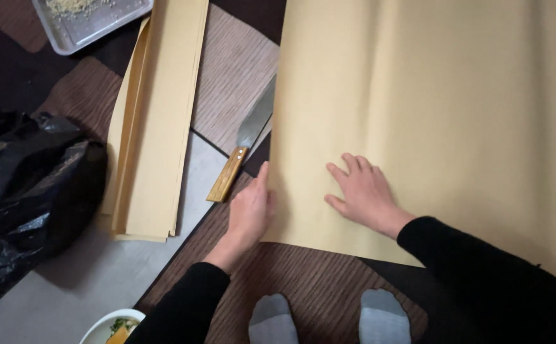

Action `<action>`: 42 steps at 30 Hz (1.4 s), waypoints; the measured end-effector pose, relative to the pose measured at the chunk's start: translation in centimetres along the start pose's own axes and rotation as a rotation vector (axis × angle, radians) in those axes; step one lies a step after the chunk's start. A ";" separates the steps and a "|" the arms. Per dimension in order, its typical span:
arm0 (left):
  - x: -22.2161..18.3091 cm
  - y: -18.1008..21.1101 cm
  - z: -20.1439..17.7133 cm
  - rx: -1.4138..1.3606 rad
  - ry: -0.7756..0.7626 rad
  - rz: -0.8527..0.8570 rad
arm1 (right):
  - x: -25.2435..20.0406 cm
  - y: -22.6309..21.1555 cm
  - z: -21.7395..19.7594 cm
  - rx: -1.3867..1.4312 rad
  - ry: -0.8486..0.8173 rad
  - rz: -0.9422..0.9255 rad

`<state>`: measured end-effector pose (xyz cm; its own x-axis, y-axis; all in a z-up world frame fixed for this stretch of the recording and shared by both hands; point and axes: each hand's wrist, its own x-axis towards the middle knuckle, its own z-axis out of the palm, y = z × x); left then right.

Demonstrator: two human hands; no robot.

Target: Cutting strips of paper from a large sheet by folding and using a knife.

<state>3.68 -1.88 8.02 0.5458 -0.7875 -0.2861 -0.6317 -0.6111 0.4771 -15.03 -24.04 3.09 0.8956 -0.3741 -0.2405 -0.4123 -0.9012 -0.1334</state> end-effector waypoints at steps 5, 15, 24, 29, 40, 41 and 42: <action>-0.2 2.9 1.5 0.103 -0.043 0.124 | 2.1 1.6 1.0 0.297 -0.090 0.097; 2.2 6.2 7.6 0.235 -0.136 0.280 | 5.1 2.0 1.9 0.989 -0.125 0.520; 2.4 1.1 4.0 0.296 0.289 0.613 | 4.9 3.1 2.8 0.940 -0.111 0.506; 1.6 -2.8 4.2 0.378 0.222 0.721 | 4.3 4.4 3.0 0.839 -0.126 0.499; 2.4 -3.6 6.0 0.422 0.038 0.753 | 2.3 4.4 0.3 0.761 -0.256 0.434; 2.3 -3.6 6.0 0.420 0.034 0.753 | 2.3 4.4 0.3 0.763 -0.259 0.436; 2.1 -3.7 6.1 0.429 0.040 0.757 | 2.2 4.2 0.1 0.736 -0.256 0.436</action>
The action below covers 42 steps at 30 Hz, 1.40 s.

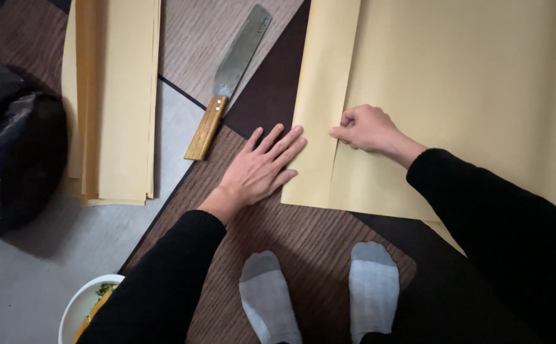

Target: Cutting strips of paper from a large sheet by folding and using a knife.

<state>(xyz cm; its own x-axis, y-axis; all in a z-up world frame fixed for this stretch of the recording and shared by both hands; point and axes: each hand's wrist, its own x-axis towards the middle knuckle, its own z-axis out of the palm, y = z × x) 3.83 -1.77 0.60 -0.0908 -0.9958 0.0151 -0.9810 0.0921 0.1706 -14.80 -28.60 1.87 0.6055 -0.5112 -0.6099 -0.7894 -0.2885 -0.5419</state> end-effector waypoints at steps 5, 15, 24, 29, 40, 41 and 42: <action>-1.1 0.4 0.2 -0.040 -0.008 0.020 | 0.1 -0.3 0.1 -0.039 0.012 0.019; -1.6 0.4 1.5 -0.033 0.003 0.020 | 0.5 0.4 0.3 -0.073 0.062 -0.018; -1.5 0.2 1.5 -0.023 0.031 0.031 | 1.3 1.5 0.8 -0.136 0.079 -0.055; -1.5 0.3 1.5 -0.019 0.046 0.034 | 1.2 1.6 1.0 -0.161 0.096 -0.062; -1.5 0.4 1.8 -0.022 0.045 0.031 | 1.4 1.8 1.2 -0.176 0.098 -0.065; -1.5 0.3 1.9 -0.022 0.045 0.030 | 1.4 1.8 1.2 -0.176 0.097 -0.065; -1.5 0.3 2.0 -0.019 0.039 0.030 | 1.4 1.9 1.3 -0.170 0.098 -0.060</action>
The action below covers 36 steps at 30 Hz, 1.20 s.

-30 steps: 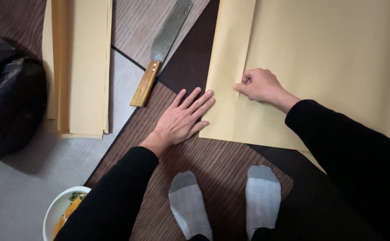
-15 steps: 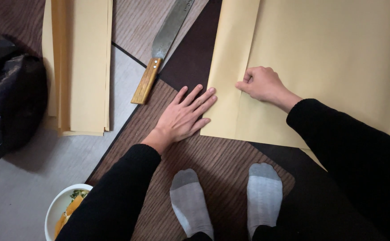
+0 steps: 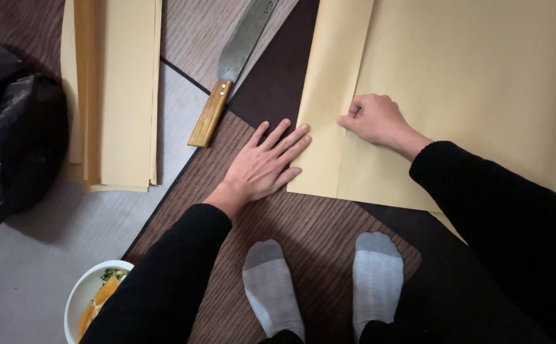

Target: Cutting strips of paper from a large sheet by folding and using a knife.

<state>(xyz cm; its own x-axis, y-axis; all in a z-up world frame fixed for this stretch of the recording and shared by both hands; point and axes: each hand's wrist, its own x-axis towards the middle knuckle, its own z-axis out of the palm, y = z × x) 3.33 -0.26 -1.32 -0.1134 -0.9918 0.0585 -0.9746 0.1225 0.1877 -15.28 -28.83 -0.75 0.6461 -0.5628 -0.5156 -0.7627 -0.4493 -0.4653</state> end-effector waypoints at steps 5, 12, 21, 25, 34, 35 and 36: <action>0.0 0.1 -0.1 -0.004 0.011 0.002 | -0.4 -0.3 -0.2 0.008 0.003 0.003; 0.1 0.2 -0.1 0.008 0.021 -0.004 | -0.2 0.1 0.0 0.035 0.008 0.003; 0.2 0.2 0.2 0.015 0.025 -0.003 | -0.1 0.2 0.0 0.024 0.011 -0.001; 0.2 0.2 0.3 -0.007 0.021 -0.014 | -0.4 -0.2 -0.3 0.038 -0.001 0.000; 0.1 0.3 0.6 -0.014 0.027 -0.014 | -0.2 0.0 -0.3 0.025 0.008 -0.021; 0.2 0.3 0.4 -0.014 0.028 -0.014 | -0.3 0.0 -0.3 0.025 0.008 -0.022; 0.2 0.4 0.3 -0.010 0.029 -0.016 | -0.3 -0.1 -0.4 0.025 -0.001 -0.013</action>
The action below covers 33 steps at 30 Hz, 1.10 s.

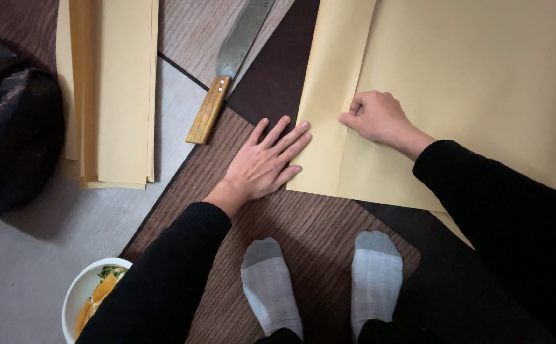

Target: Cutting strips of paper from a large sheet by folding and using a knife.

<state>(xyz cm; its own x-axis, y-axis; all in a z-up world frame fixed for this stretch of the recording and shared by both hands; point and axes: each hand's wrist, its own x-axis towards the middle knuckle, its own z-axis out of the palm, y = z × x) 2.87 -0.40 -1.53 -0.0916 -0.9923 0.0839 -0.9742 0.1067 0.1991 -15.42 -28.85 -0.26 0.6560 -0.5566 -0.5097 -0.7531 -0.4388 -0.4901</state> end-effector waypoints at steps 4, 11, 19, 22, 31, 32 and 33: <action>0.0 0.0 0.0 -0.003 -0.017 -0.006 | 0.3 0.2 0.1 -0.003 -0.012 0.016; -0.1 0.0 0.1 -0.006 -0.030 -0.011 | 0.2 -0.1 0.0 -0.001 -0.015 0.027; -0.2 0.2 -0.4 -0.008 0.002 -0.015 | 0.5 0.0 0.4 -0.046 -0.009 0.068; -0.3 0.3 -0.4 0.009 0.011 -0.020 | 0.6 -0.5 0.6 -0.062 0.000 0.092; -2.6 1.2 -0.8 0.025 0.002 -0.032 | 0.2 -0.7 -0.2 -0.127 -0.033 0.085; -2.6 1.2 -0.6 0.024 0.005 -0.036 | -0.3 -1.5 -0.6 -0.131 -0.033 0.083; -2.6 1.2 -0.5 0.020 0.005 -0.035 | -0.8 -2.2 -1.1 -0.198 -0.029 0.039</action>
